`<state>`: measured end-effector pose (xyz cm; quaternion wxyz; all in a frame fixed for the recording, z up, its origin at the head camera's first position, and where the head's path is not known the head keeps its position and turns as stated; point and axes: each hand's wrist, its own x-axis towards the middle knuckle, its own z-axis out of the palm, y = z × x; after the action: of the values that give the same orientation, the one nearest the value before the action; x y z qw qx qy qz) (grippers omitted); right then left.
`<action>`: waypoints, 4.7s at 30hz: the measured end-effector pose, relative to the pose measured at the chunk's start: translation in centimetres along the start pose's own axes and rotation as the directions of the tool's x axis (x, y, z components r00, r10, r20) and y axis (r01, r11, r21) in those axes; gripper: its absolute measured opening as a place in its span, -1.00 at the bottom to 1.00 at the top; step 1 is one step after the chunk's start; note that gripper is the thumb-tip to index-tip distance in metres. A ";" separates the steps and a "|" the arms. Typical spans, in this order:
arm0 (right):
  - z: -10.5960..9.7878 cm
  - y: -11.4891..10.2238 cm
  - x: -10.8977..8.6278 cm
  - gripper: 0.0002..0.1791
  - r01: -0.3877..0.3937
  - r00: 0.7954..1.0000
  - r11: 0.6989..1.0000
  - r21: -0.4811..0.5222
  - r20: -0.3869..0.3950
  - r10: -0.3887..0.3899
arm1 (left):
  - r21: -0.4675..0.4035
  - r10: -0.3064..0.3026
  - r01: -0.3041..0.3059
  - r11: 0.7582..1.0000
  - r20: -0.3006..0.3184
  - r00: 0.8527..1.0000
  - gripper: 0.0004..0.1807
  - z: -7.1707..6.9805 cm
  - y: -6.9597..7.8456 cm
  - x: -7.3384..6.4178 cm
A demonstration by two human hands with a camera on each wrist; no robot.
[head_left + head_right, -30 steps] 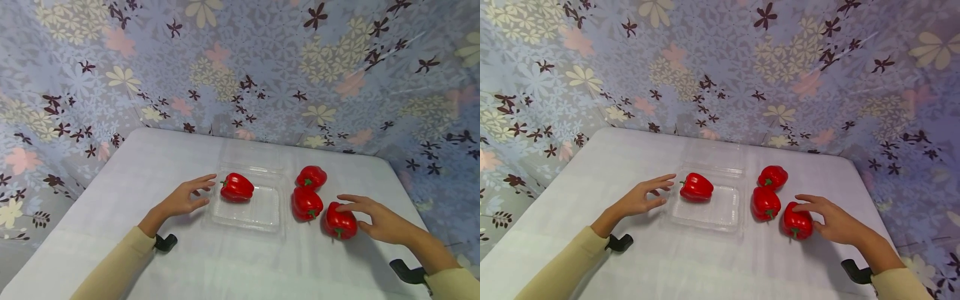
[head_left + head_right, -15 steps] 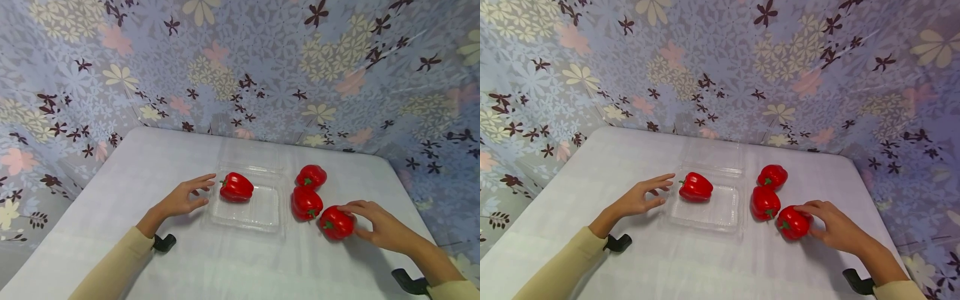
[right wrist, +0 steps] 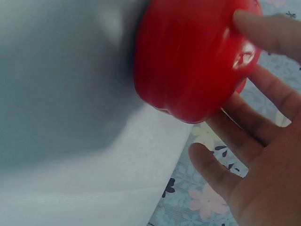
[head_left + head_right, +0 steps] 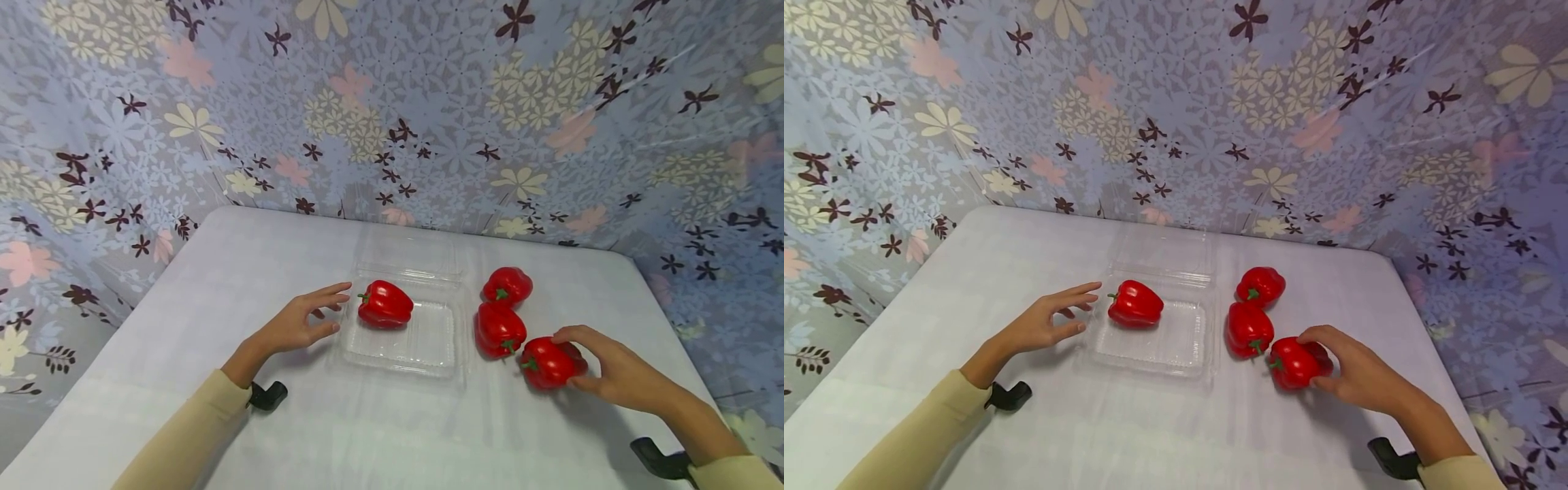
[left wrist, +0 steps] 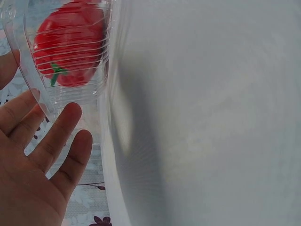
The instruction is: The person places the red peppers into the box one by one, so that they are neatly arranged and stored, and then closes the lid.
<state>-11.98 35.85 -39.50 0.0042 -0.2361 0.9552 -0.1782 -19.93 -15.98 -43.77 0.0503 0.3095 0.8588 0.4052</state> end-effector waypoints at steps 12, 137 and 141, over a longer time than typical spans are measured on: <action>1.0 -0.8 -0.1 -0.28 -0.252 0.968 0.968 -0.010 0.014 0.252 | -0.009 -0.007 0.007 1.000 -0.003 1.000 -0.35 0.0 0.1 0.0; -6.0 -6.5 5.5 -0.30 0.365 0.891 0.884 -0.292 -0.167 -0.423 | 0.019 0.015 -0.015 1.000 0.014 1.000 -0.39 -0.1 0.5 -0.1; -5.7 -7.2 6.2 -0.09 0.372 0.889 0.886 -0.275 -0.169 -0.426 | 0.021 0.019 -0.019 1.000 0.007 1.000 -0.38 0.0 0.5 -0.1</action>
<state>-14.78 29.02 -31.21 -0.1686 -0.4057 0.8941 -0.0864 -19.64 -15.82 -43.41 0.0462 0.3197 0.8598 0.3956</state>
